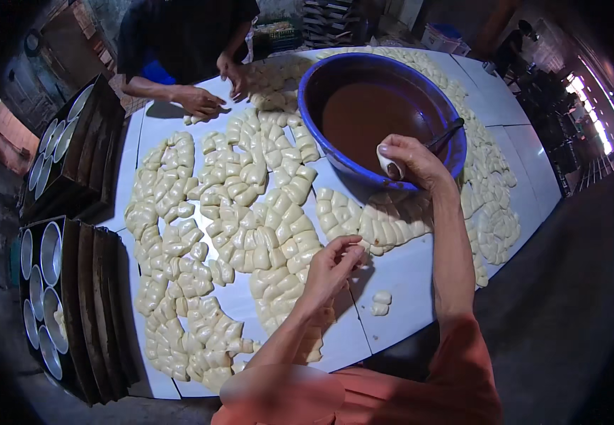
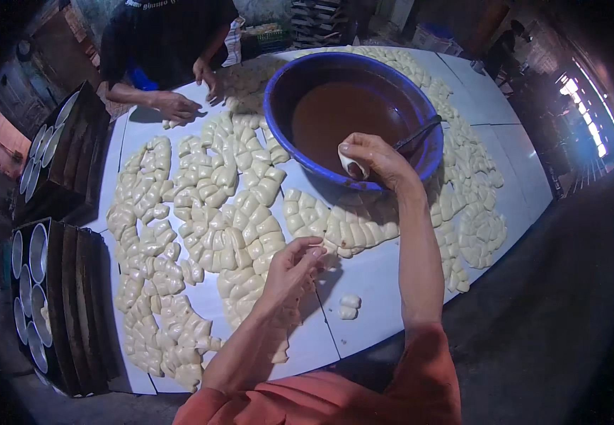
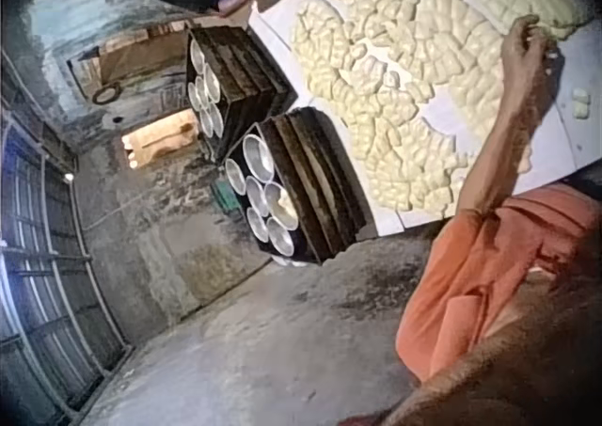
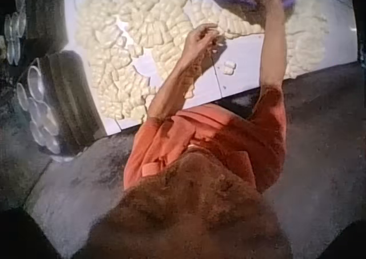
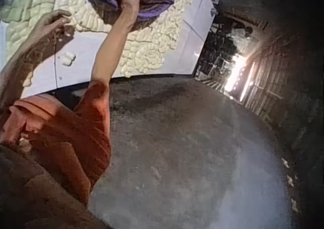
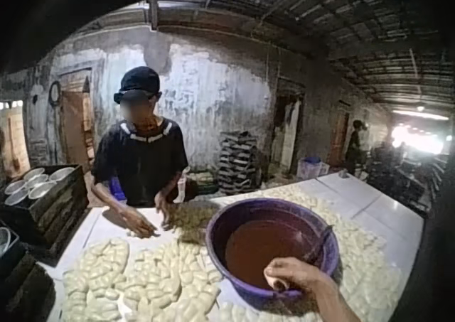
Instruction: The person takes portions of dough from a table, fills them with chocolate paste, shapes them into buns by hand, and places them into round baking pans.
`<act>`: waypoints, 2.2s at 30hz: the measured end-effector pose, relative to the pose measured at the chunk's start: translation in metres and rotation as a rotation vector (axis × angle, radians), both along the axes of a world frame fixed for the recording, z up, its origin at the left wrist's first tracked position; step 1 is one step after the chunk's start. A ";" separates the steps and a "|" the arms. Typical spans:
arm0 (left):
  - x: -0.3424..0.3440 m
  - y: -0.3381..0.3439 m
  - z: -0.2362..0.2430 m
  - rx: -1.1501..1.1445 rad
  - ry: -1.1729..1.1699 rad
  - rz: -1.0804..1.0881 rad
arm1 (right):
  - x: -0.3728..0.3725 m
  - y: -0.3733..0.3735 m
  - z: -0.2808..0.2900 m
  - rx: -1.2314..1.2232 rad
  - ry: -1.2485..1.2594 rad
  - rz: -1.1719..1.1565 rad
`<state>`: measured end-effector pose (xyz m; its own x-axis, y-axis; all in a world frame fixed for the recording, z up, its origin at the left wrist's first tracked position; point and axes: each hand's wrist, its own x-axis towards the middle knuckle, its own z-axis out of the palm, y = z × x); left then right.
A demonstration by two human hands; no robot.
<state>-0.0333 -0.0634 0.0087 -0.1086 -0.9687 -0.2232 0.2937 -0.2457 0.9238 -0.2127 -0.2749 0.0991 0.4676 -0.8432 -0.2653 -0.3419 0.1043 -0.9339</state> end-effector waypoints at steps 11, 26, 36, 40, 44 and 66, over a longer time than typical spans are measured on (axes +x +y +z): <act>-0.021 -0.026 0.026 0.064 0.684 0.168 | 0.041 0.103 -0.022 0.205 -0.721 -0.203; 0.001 0.027 -0.002 0.053 0.159 0.323 | 0.048 0.218 -0.085 -0.784 0.101 -0.300; 0.027 0.011 0.015 0.152 0.187 0.096 | 0.029 0.229 -0.068 -0.080 -0.400 -0.195; 0.015 0.019 0.014 0.111 0.189 0.031 | 0.016 0.222 -0.088 -0.354 -0.246 -0.165; 0.010 0.027 0.019 0.110 0.206 -0.018 | 0.029 0.227 -0.089 -0.438 -0.513 -0.370; -0.010 0.061 -0.029 -0.044 -0.429 -0.081 | -0.039 0.236 -0.078 -0.477 0.420 0.260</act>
<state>-0.0428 -0.0026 -0.0203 -0.0911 -0.9704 -0.2235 -0.1373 -0.2101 0.9680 -0.2513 -0.0384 0.0206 0.6093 -0.7872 -0.0955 -0.6433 -0.4202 -0.6400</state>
